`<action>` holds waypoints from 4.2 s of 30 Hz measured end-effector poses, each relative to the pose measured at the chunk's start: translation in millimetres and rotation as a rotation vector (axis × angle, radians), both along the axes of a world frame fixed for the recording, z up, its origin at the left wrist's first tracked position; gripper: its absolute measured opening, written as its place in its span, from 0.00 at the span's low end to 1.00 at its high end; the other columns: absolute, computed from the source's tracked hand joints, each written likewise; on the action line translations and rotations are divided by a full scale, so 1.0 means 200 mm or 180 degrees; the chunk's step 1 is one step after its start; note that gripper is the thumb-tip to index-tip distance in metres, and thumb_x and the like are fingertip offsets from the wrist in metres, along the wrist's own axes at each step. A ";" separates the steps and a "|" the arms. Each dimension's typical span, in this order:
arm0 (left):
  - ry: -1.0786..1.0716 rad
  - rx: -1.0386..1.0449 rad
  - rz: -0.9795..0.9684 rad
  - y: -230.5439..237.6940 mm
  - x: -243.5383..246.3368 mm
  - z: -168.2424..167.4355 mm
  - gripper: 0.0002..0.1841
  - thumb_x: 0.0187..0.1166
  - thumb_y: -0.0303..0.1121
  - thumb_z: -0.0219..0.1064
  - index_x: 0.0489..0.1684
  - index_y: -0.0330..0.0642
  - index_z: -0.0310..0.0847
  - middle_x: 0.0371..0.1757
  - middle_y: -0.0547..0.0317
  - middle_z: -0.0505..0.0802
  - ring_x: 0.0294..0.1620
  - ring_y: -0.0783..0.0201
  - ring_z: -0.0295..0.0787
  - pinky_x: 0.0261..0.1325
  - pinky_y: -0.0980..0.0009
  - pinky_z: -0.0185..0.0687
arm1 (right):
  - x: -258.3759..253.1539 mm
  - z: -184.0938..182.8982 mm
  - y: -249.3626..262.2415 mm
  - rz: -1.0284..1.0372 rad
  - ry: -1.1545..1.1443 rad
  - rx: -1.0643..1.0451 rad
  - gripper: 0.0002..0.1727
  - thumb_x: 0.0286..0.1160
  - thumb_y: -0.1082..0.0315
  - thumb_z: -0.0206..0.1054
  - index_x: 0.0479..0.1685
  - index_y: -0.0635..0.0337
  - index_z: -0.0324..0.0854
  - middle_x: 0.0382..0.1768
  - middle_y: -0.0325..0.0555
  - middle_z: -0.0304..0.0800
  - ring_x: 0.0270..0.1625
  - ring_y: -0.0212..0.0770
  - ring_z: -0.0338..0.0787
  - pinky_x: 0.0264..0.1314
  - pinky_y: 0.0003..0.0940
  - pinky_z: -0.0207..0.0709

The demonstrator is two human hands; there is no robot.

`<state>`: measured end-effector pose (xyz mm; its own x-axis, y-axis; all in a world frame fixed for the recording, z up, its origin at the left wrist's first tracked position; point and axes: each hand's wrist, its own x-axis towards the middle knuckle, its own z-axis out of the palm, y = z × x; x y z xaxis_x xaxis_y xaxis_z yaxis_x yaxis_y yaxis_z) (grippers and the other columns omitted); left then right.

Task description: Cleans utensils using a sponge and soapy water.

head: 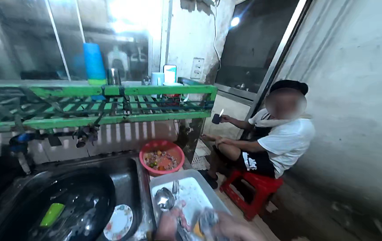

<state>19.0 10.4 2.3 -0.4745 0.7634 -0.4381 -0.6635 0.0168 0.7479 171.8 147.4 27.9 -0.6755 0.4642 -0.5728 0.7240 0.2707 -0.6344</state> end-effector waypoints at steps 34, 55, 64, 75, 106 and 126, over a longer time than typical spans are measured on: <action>0.0517 -0.0677 -0.0967 0.02 0.04 0.02 0.10 0.93 0.34 0.55 0.45 0.37 0.75 0.18 0.64 0.77 0.12 0.70 0.74 0.21 0.74 0.80 | -0.25 -0.01 0.06 -0.3234 0.3198 -0.0764 0.16 0.88 0.65 0.60 0.65 0.68 0.73 0.33 0.53 0.88 0.29 0.42 0.91 0.32 0.40 0.89; 0.0210 0.0006 -0.0213 0.01 0.00 0.02 0.14 0.89 0.24 0.56 0.68 0.34 0.75 0.34 0.58 0.81 0.22 0.66 0.78 0.30 0.69 0.84 | 0.03 0.08 0.04 0.0219 -0.0105 -0.0423 0.25 0.83 0.60 0.67 0.73 0.67 0.75 0.54 0.56 0.90 0.54 0.46 0.91 0.65 0.48 0.83; 0.3509 -0.1174 -0.1081 0.10 0.17 -0.05 0.28 0.83 0.28 0.62 0.83 0.26 0.65 0.83 0.35 0.74 0.84 0.49 0.72 0.86 0.60 0.66 | -0.25 -0.01 -0.21 -0.1222 0.1548 0.0810 0.50 0.53 0.53 0.84 0.81 0.64 0.67 0.69 0.58 0.84 0.71 0.47 0.85 0.77 0.45 0.77; 0.0926 -0.0267 -0.2083 0.05 0.07 0.01 0.10 0.86 0.29 0.64 0.56 0.32 0.77 0.32 0.58 0.90 0.30 0.67 0.88 0.42 0.70 0.87 | -0.07 -0.01 -0.05 -0.1673 0.1939 -0.0884 0.38 0.63 0.73 0.71 0.79 0.63 0.62 0.49 0.51 0.90 0.45 0.40 0.93 0.49 0.38 0.90; 0.1498 -0.0953 -0.0542 -0.01 0.08 0.03 0.09 0.86 0.28 0.60 0.48 0.29 0.78 0.25 0.57 0.82 0.21 0.68 0.76 0.29 0.70 0.76 | -0.22 0.02 0.04 -0.1355 0.1490 0.0794 0.30 0.73 0.63 0.76 0.74 0.65 0.77 0.67 0.60 0.86 0.72 0.51 0.85 0.80 0.48 0.74; 0.1067 -0.0737 -0.0647 -0.02 0.10 0.13 0.05 0.85 0.23 0.60 0.36 0.36 0.76 0.18 0.64 0.83 0.16 0.74 0.79 0.24 0.79 0.78 | -0.21 0.00 0.13 -0.1743 0.1778 -0.0108 0.46 0.70 0.53 0.77 0.86 0.63 0.60 0.72 0.63 0.81 0.73 0.53 0.84 0.77 0.51 0.77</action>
